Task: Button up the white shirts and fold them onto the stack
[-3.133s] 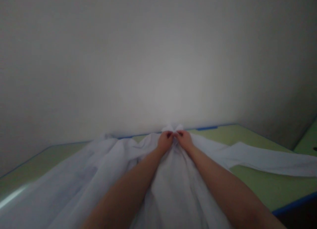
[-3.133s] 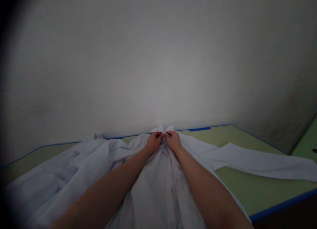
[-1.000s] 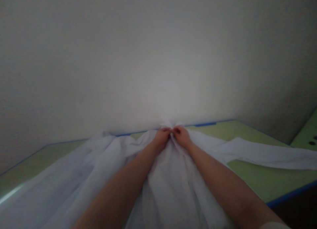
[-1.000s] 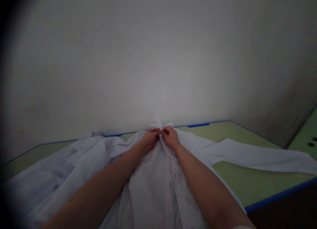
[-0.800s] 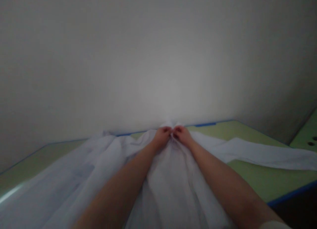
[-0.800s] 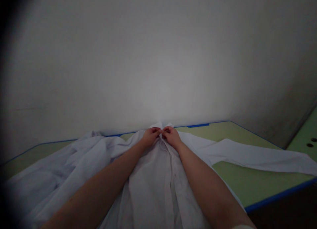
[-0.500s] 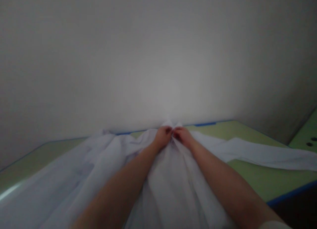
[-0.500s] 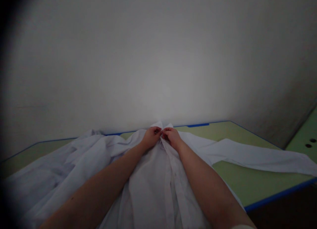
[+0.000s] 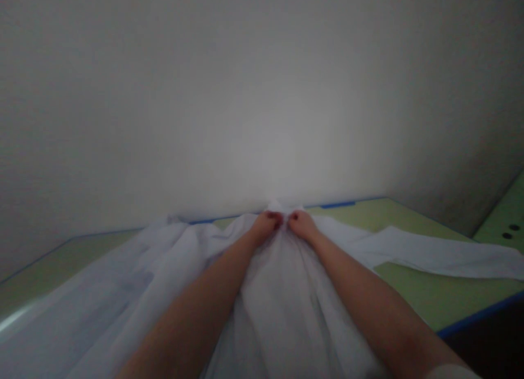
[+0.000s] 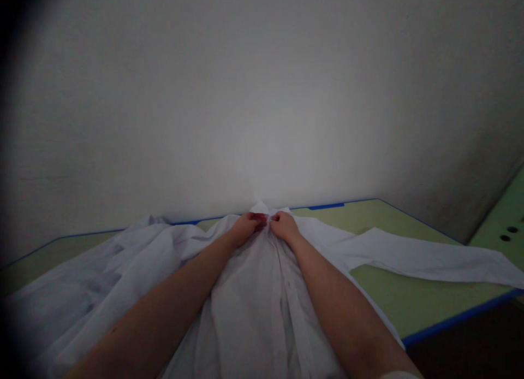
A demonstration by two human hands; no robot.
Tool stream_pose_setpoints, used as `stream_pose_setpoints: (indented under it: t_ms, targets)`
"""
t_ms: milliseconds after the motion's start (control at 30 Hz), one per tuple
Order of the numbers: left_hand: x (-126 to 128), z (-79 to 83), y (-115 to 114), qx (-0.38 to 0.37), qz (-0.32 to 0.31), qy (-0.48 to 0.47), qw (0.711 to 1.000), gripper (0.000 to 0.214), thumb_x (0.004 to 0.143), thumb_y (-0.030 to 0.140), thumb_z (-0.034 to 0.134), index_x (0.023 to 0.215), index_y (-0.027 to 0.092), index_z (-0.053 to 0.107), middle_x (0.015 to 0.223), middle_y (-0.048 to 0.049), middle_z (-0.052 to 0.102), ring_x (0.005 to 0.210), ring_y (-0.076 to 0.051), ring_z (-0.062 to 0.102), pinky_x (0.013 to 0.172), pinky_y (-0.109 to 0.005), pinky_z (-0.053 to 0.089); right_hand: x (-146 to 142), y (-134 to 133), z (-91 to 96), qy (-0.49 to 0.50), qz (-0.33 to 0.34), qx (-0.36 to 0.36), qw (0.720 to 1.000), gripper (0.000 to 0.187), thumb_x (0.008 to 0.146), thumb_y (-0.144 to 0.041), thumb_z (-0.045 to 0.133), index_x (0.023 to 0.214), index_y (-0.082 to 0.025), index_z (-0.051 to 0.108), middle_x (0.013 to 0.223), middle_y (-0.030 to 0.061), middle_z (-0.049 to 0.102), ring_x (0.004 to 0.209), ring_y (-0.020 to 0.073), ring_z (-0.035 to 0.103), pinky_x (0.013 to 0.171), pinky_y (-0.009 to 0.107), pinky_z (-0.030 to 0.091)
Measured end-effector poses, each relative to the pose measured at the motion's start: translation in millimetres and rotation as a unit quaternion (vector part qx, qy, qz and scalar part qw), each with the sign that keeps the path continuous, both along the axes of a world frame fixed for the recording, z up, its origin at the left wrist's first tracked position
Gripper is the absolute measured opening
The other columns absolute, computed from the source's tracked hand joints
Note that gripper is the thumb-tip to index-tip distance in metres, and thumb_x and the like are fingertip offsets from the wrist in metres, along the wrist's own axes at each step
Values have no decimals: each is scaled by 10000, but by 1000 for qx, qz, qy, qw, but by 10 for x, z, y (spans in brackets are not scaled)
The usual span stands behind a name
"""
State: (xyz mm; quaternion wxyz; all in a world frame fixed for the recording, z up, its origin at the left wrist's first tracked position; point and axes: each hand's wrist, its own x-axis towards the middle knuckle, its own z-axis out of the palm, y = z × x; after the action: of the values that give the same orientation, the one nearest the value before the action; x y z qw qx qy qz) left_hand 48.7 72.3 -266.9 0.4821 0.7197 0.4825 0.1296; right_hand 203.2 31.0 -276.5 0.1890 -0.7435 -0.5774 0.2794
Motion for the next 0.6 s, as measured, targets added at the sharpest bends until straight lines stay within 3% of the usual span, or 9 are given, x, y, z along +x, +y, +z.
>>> stream_pose_setpoints:
  t_ms: [167,267,333,400,467,533,600]
  targets:
    - [-103,-51,34,14,-86,43,995,312,647,292,621,923,154,668,961,-77,666,918,-212,587,856,-307,417,190,70,-114,-21,-17,-28,999,156,719,-233,475,704,-133,593,673,40,588,631,120,493,574,214,318]
    - [-149,-100,0,63,-144,81,984,531,628,467,641,1098,221,610,1272,-65,516,1186,-256,431,1033,-361,249,215,108,-163,-28,-6,-38,999,169,737,-238,470,747,-129,598,715,44,602,655,120,505,587,212,334]
    - [-149,-125,-16,103,-189,138,967,667,681,611,527,1248,261,493,1385,-50,391,1284,-258,307,1079,-396,124,210,144,-163,-34,5,-44,998,176,749,-236,464,779,-127,599,742,48,609,672,121,512,598,213,346]
    - [-123,-125,-3,112,-223,204,946,768,708,696,405,1351,280,344,1424,-50,321,1311,-260,259,1081,-429,65,202,173,-123,-40,23,-51,998,173,748,-237,475,809,-132,598,763,48,616,680,123,520,604,214,358]
    - [-84,-92,41,86,-237,244,936,836,684,732,389,1385,296,259,1436,-51,293,1317,-274,243,1072,-453,47,194,165,-37,-50,49,-57,996,188,705,-249,545,851,-143,597,787,47,625,693,129,533,614,217,369]
    - [-47,-30,96,52,-237,260,935,858,646,725,452,1377,315,267,1417,-53,330,1309,-289,257,1061,-472,64,183,96,81,-69,72,-56,993,333,612,-242,643,928,-156,587,839,60,634,741,150,552,645,227,381]
    - [-15,46,140,32,-209,242,947,828,588,647,581,1318,306,387,1346,-63,443,1263,-297,342,1046,-443,158,169,-37,205,-91,83,-50,991,480,541,-214,694,1002,-160,571,915,97,631,818,185,563,695,251,389]
